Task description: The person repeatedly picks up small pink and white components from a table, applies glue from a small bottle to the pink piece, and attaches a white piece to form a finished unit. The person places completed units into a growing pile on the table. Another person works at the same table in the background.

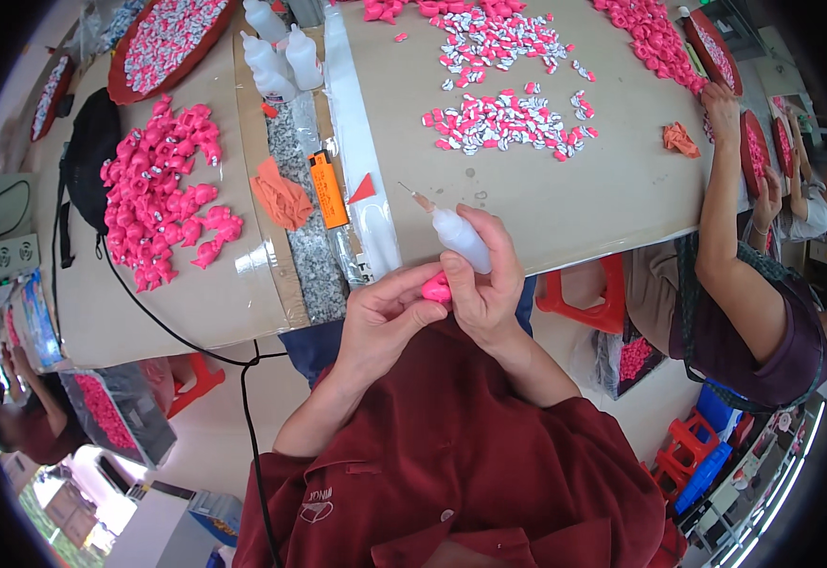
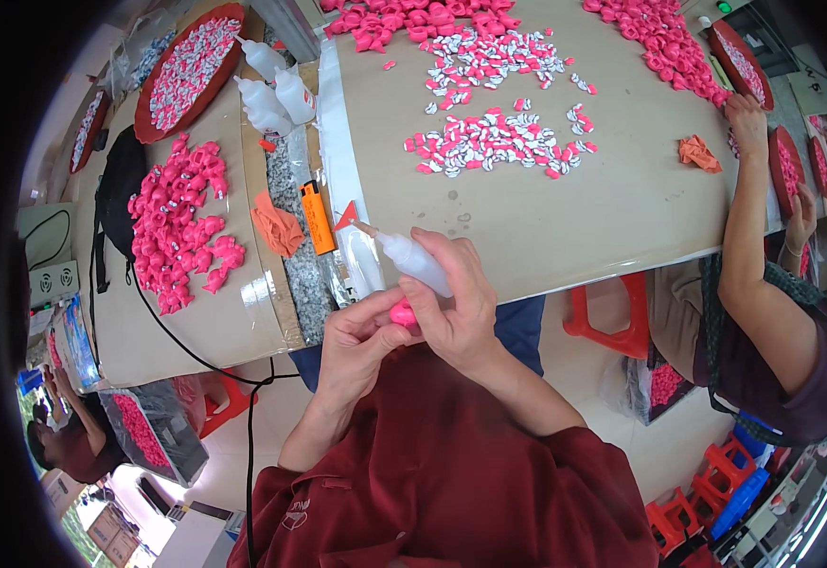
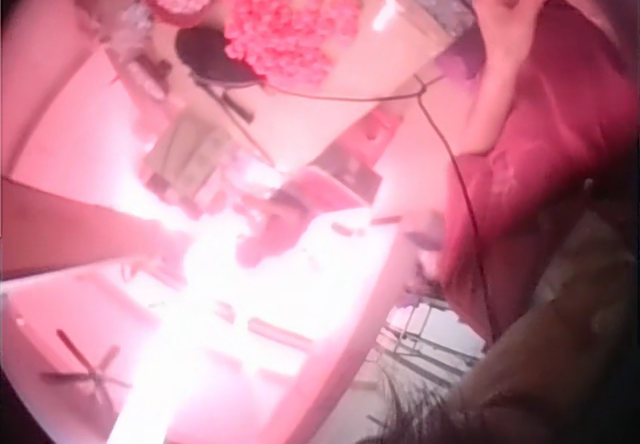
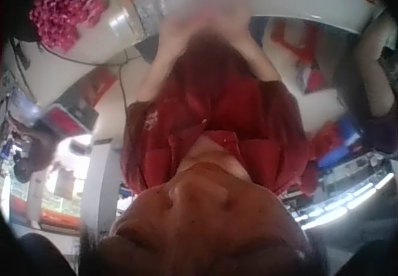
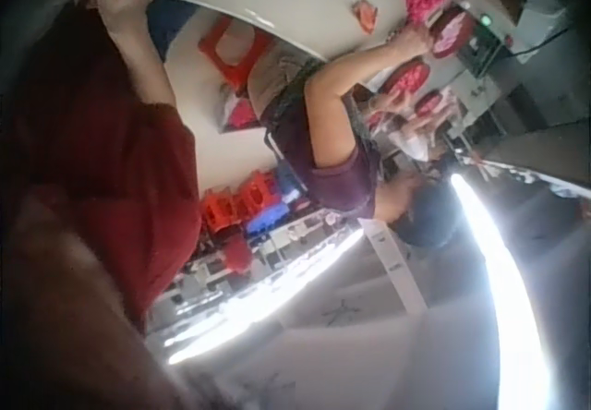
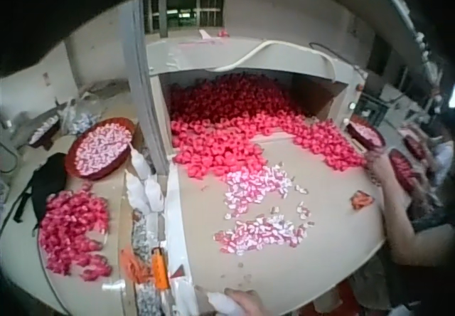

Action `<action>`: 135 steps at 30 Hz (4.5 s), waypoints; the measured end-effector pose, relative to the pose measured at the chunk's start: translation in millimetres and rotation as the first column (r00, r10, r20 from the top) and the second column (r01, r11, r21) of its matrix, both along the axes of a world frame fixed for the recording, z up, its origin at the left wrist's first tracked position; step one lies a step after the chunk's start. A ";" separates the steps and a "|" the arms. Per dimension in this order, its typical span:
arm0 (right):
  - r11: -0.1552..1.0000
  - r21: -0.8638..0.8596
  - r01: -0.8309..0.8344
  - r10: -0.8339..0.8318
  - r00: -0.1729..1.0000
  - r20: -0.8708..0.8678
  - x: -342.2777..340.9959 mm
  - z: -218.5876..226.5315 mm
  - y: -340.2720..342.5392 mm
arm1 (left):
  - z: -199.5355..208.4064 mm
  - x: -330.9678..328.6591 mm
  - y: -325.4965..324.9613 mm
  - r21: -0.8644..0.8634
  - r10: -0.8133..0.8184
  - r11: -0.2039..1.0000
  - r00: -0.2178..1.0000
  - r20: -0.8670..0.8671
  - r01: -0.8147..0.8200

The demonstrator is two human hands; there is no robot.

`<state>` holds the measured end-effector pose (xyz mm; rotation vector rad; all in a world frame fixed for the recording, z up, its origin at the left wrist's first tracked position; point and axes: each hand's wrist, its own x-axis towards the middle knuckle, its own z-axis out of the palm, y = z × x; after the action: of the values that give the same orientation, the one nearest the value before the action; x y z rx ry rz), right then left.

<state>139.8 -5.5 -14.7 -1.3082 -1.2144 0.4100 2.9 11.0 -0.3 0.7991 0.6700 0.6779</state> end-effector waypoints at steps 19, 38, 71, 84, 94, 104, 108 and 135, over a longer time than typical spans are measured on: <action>0.982 -0.144 -0.126 0.145 0.981 0.130 39.6 42.3 -39.9 | -3.5 -6.1 15.6 0.030 0.212 0.977 0.977 -0.022 -0.212; 0.974 -0.200 -0.104 0.133 0.982 0.135 40.0 46.4 -37.1 | -9.9 -8.6 15.9 0.132 0.197 0.973 0.979 -0.053 -0.189; 0.928 -0.357 -0.105 0.084 0.994 -0.073 30.0 16.5 27.7 | -15.4 -14.6 10.0 -0.008 0.138 0.990 0.990 -0.001 -0.138; 0.907 -0.409 0.095 0.124 0.869 0.478 62.2 14.6 58.4 | -13.1 -14.3 10.0 -0.041 0.088 0.996 0.993 0.074 -0.085; 0.905 -0.424 0.047 0.085 0.954 0.288 57.7 26.9 33.2 | -17.5 -14.8 7.6 -0.049 0.064 0.997 0.995 0.071 -0.061; 0.783 -0.436 -0.443 0.120 0.796 -0.593 37.9 39.2 -23.6 | -16.4 -8.1 4.3 -0.065 -0.075 0.995 0.994 0.082 0.081; 0.790 -0.444 -0.423 0.147 0.834 -0.532 36.5 36.1 -26.7 | -15.5 -7.6 2.9 -0.034 -0.079 0.996 0.996 0.047 0.081; 0.828 -0.406 -0.387 0.144 0.847 -0.512 35.5 33.0 -26.4 | -16.3 -7.3 2.5 -0.034 -0.064 0.997 0.998 0.006 0.064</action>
<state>175.3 -31.9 18.4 -1.3510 -0.9078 1.2487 -4.5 13.5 -16.5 0.7840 0.6474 0.6086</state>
